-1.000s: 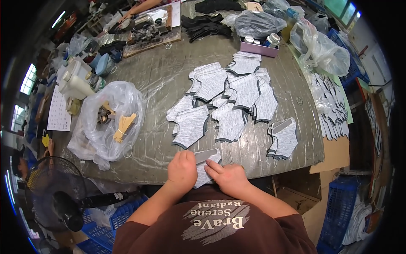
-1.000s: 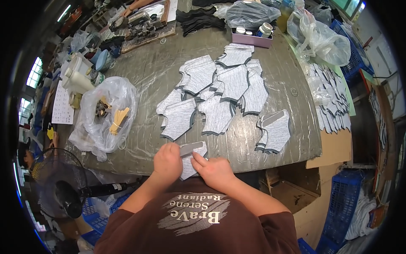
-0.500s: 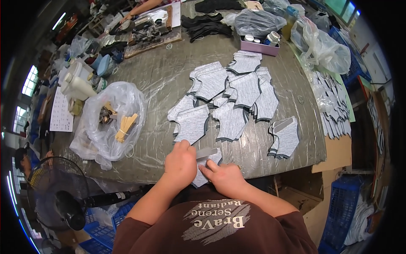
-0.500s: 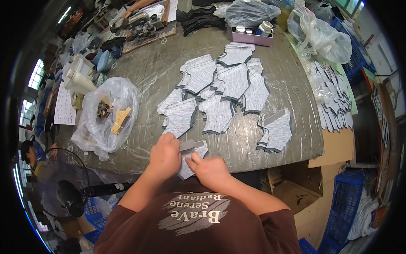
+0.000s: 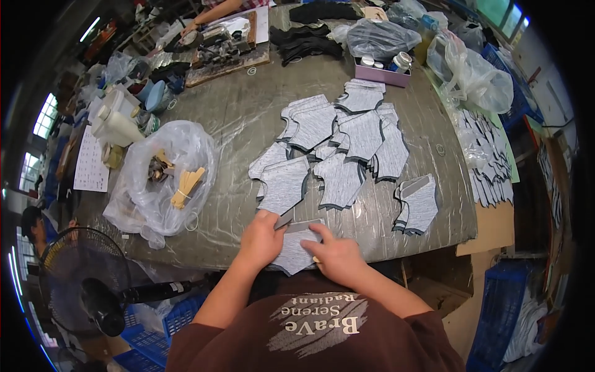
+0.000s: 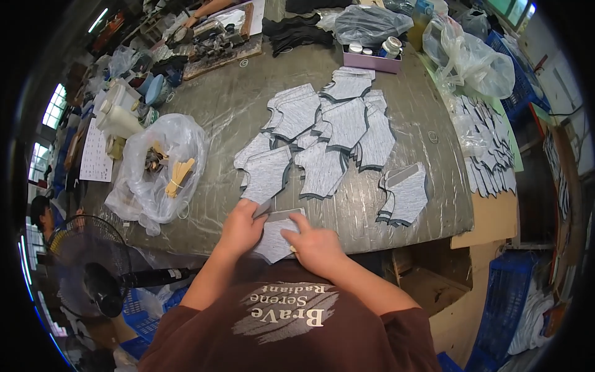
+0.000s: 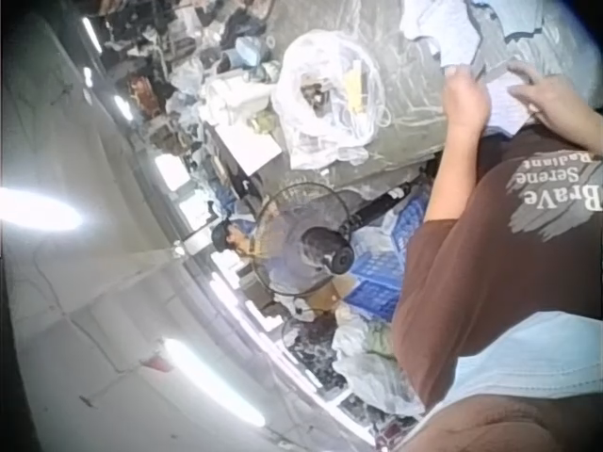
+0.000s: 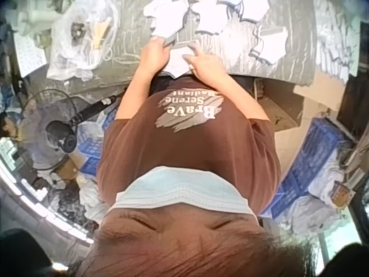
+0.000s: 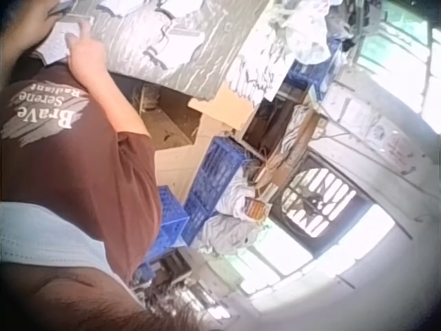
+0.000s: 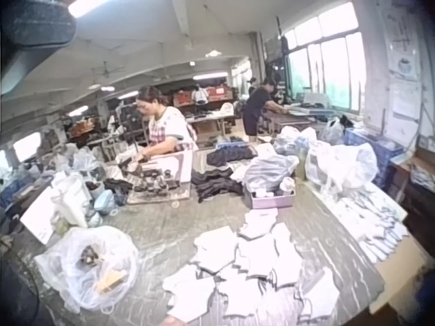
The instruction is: The recorder is applying material or glue to shoe upper components and organizing them at a workstation in a shoe factory.
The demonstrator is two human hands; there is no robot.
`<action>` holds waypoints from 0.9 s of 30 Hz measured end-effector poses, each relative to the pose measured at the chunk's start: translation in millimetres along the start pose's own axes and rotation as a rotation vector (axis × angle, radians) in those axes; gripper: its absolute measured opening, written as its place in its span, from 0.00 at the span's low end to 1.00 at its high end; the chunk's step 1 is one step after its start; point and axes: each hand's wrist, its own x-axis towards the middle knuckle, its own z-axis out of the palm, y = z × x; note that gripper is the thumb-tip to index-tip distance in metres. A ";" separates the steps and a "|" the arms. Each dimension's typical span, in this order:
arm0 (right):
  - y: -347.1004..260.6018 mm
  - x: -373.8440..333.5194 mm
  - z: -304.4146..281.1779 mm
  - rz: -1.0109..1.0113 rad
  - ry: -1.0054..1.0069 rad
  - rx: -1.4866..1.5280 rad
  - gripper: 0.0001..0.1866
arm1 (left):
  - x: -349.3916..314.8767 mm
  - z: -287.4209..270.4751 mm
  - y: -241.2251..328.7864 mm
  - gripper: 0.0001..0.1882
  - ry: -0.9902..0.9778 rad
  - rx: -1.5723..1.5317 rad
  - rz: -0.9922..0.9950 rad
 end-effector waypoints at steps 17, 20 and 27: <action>-0.1 -18.8 -62.1 -0.544 0.767 0.253 0.10 | -21.0 -54.2 30.0 0.12 0.229 -0.541 0.689; -1.3 -17.1 -59.7 -0.563 0.786 0.232 0.11 | -21.2 -51.0 26.7 0.12 0.228 -0.534 0.700; 0.9 -16.4 -54.3 -0.463 0.788 0.386 0.10 | -18.3 -53.8 28.5 0.11 0.152 -0.563 0.669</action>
